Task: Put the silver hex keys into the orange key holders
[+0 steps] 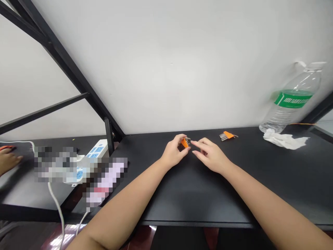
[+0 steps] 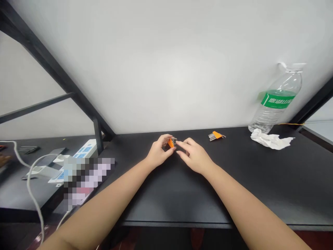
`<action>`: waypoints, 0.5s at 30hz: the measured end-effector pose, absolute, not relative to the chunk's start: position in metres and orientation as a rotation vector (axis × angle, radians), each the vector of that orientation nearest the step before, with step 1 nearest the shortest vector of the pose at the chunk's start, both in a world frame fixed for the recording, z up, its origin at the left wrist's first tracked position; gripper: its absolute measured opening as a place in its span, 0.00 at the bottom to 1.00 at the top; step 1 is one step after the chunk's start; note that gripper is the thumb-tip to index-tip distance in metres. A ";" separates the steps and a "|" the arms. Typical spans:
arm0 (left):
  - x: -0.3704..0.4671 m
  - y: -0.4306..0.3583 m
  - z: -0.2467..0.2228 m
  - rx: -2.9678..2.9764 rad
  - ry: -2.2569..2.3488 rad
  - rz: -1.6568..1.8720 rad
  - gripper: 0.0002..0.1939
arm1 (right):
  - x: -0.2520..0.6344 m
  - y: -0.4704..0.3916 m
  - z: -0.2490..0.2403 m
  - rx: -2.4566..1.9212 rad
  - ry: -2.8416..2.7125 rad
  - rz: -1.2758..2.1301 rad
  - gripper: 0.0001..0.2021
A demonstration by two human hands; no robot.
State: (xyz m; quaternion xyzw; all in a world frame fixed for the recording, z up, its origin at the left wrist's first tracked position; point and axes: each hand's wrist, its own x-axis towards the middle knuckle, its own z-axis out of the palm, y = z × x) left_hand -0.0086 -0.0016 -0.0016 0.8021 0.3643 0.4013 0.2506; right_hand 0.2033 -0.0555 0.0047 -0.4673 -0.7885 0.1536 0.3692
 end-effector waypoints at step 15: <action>-0.007 -0.015 0.019 2.376 0.933 1.056 0.16 | 0.284 -0.006 -0.017 -2.236 -1.817 0.169 0.23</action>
